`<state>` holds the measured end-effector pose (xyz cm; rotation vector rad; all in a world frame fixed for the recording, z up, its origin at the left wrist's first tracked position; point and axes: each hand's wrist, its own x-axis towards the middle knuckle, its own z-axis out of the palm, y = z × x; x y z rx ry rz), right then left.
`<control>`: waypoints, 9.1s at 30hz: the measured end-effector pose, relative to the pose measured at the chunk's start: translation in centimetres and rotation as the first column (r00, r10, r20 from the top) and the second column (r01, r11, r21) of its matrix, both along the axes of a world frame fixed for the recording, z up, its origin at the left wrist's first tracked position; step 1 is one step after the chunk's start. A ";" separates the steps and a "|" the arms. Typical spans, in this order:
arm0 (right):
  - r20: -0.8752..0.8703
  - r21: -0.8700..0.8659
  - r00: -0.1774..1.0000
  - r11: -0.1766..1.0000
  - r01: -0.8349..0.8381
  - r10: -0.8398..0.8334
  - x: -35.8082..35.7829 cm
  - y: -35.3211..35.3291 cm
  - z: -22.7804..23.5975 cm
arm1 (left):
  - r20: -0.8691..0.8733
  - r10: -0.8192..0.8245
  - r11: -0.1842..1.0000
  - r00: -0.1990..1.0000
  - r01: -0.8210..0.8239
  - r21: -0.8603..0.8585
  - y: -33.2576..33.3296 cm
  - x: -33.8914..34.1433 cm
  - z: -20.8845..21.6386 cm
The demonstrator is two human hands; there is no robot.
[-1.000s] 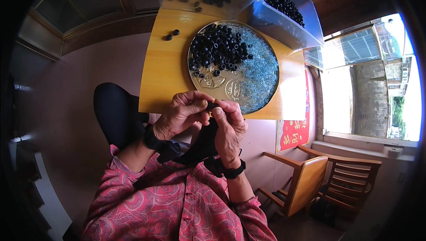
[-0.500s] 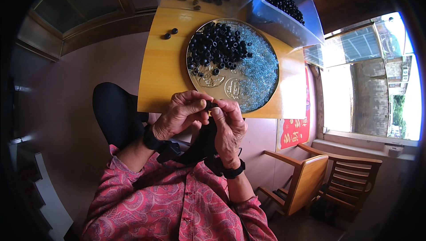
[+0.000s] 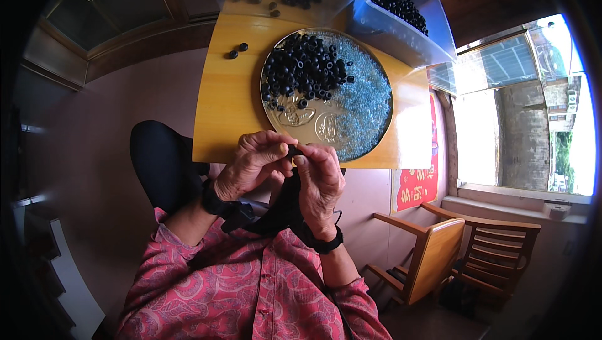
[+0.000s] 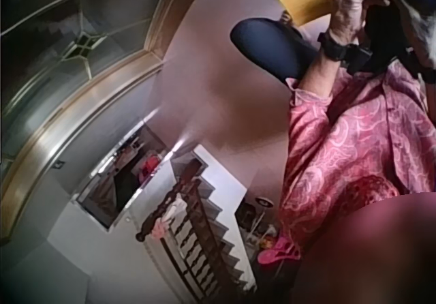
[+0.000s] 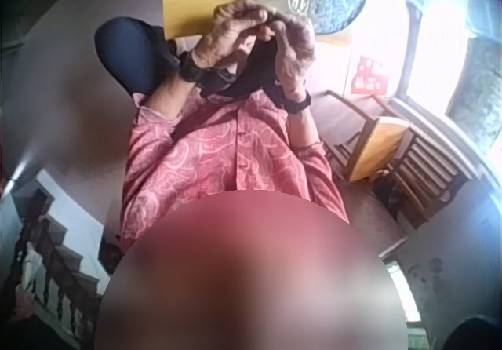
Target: Sorting and inspecting small black plastic or rubber rings from a metal tray into plastic bins.
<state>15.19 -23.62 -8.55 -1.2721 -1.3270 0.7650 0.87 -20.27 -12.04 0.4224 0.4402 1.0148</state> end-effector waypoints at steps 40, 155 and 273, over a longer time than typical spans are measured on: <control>0.347 0.034 0.938 0.998 -0.044 0.030 1.4 -0.1 0.5 | -0.332 0.067 0.993 0.941 -0.030 0.114 -0.7 0.8 0.6; -0.135 -0.013 0.989 0.998 -0.065 0.063 -1.8 -0.3 -2.0 | -0.220 0.340 0.928 0.914 -0.364 -0.078 3.3 -1.6 4.5; -0.507 -0.255 0.851 0.967 0.003 -0.136 3.4 -1.2 -1.7 | -0.404 0.056 0.983 0.913 0.020 0.182 4.1 2.3 2.8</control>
